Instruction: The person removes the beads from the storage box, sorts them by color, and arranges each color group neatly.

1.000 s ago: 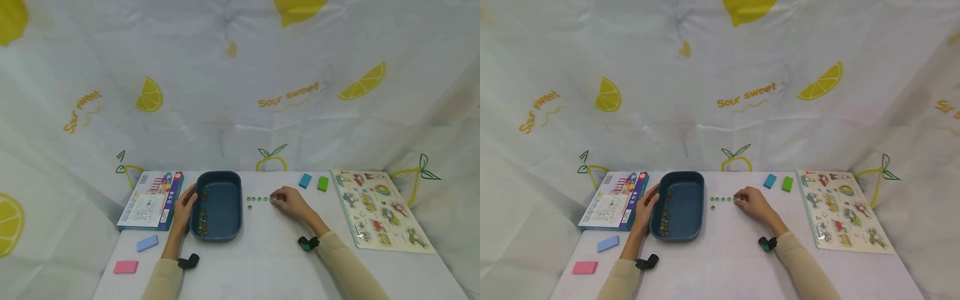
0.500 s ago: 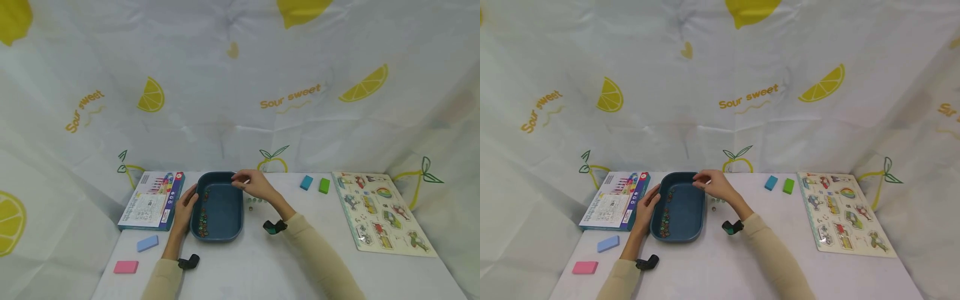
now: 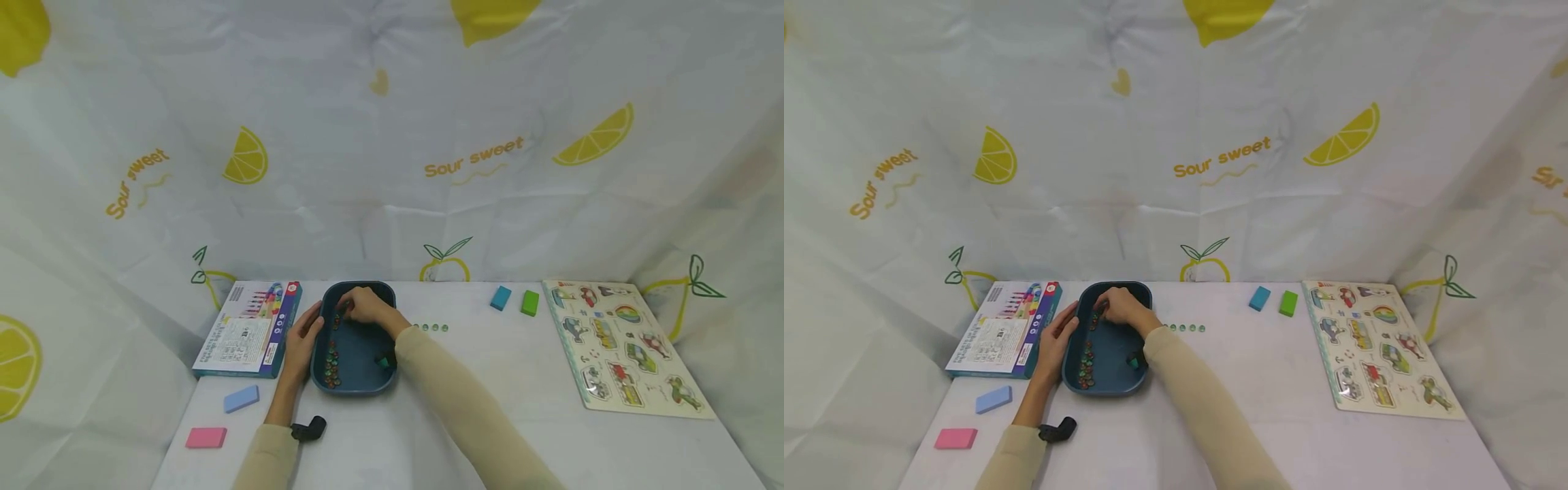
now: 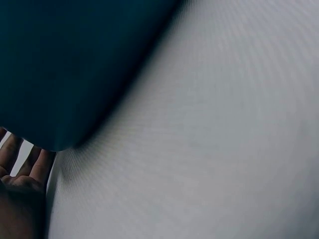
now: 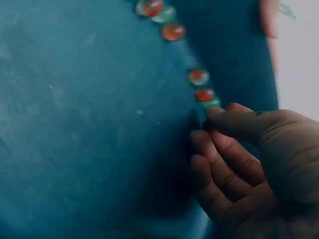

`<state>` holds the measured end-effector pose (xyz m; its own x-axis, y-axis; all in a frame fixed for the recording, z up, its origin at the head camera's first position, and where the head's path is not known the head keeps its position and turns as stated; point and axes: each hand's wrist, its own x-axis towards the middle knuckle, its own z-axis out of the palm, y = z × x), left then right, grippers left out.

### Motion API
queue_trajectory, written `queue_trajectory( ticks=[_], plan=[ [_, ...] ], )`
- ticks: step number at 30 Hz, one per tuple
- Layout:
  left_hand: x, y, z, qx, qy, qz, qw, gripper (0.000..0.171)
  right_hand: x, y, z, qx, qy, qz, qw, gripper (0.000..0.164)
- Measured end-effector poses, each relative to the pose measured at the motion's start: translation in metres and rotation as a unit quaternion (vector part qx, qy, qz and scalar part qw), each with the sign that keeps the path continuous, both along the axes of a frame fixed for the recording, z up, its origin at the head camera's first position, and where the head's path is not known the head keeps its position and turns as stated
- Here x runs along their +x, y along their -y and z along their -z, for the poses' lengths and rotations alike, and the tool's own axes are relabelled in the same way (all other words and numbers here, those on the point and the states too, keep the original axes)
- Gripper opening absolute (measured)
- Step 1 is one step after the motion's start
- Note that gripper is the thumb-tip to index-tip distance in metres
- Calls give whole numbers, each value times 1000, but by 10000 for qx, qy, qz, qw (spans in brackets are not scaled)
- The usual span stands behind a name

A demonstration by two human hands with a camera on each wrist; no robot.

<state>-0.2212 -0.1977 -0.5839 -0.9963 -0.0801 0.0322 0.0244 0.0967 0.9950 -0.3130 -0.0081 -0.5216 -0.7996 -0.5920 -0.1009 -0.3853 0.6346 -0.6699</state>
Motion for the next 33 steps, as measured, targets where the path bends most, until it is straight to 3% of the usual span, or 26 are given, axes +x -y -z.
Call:
queue_trajectory(
  ticks=[4,12,18,23,26,33],
  plan=[
    [0,-1,-1,8,-9,9,10000,47,4,4,6,10,83,111,9999,33],
    [-1,-1,1,35,71,20,10000,48,8,7,11,129,-327,223,9991,18],
    [-1,1,4,-44,-61,18,10000,48,5,-9,-9,-357,-393,42,9986,21],
    [0,0,5,-79,-113,-45,9999,48,7,-51,-34,-952,-443,153,9944,23],
    [0,-1,5,-127,-105,-69,9998,48,13,-89,-37,-1146,-500,383,9914,23],
    [0,-1,3,-129,17,-46,9999,48,35,-183,-15,-715,-572,1116,9895,22]
  ],
)
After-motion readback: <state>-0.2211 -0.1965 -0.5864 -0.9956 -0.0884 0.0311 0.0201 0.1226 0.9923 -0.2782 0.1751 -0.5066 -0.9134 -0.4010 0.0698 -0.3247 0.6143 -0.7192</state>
